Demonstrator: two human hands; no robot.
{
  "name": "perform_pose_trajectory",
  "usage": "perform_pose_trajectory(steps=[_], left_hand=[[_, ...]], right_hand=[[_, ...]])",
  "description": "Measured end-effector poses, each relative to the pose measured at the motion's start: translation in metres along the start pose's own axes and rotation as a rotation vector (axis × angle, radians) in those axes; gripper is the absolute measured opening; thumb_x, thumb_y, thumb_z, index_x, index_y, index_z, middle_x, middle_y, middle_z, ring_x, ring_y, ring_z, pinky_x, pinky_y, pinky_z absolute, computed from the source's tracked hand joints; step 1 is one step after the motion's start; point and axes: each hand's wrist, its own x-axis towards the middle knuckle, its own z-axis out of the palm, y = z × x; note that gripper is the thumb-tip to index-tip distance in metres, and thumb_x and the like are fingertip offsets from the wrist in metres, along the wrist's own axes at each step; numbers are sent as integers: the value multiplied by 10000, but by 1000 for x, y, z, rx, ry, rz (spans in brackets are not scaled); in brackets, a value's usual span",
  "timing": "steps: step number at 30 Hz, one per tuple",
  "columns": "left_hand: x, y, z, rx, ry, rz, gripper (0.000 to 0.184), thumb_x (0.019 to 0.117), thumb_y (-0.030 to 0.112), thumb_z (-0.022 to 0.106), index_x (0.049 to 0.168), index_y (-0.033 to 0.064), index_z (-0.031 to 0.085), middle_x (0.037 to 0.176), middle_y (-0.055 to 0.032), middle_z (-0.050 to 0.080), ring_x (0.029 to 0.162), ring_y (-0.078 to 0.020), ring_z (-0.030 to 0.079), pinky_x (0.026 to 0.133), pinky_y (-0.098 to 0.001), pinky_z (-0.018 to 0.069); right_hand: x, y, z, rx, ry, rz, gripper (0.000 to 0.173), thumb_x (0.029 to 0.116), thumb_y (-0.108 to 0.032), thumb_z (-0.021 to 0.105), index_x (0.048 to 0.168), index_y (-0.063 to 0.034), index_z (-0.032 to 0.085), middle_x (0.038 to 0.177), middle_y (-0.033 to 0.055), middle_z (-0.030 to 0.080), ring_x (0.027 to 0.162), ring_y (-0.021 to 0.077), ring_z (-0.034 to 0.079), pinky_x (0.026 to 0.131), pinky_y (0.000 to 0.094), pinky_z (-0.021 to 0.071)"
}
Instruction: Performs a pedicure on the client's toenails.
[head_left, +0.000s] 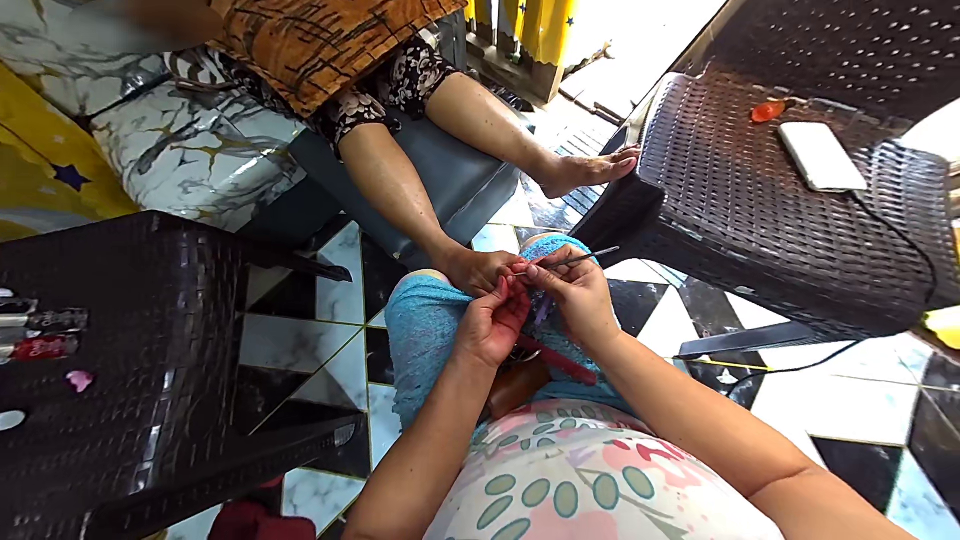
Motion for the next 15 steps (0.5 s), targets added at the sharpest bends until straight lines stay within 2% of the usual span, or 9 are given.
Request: perform_pose_trajectory(steps=[4,7,11,15], left_hand=[[0,0,0,9,8,-4,206,1064,92,469,954,17,626,828,-98,676,747,-176,695,763,-294,606],[0,1,-1,6,-11,-10,191,1056,79,484,959,11,633,825,-104,679,737,-173,694,756,-289,606],[0,0,-2,0,-36,-11,191,1061,86,478,958,27,628,828,-82,669,740,-159,678,764,-282,595],[0,1,-4,3,-43,-18,150,1052,80,501,966,34,615,831,-73,664,745,-150,677,758,-271,592]], right_hand=[[-3,8,0,-8,7,-56,175,887,51,736,967,-59,625,878,58,729,750,110,695,694,270,596],[-5,6,-3,-13,-24,-33,157,886,64,720,957,-47,636,870,66,721,737,111,685,698,264,593],[-1,8,2,19,45,-29,150,880,82,709,948,-32,640,854,82,734,771,135,715,735,307,613],[-5,7,0,-23,-28,-82,152,886,82,699,969,-33,643,893,82,743,807,136,726,765,305,620]])
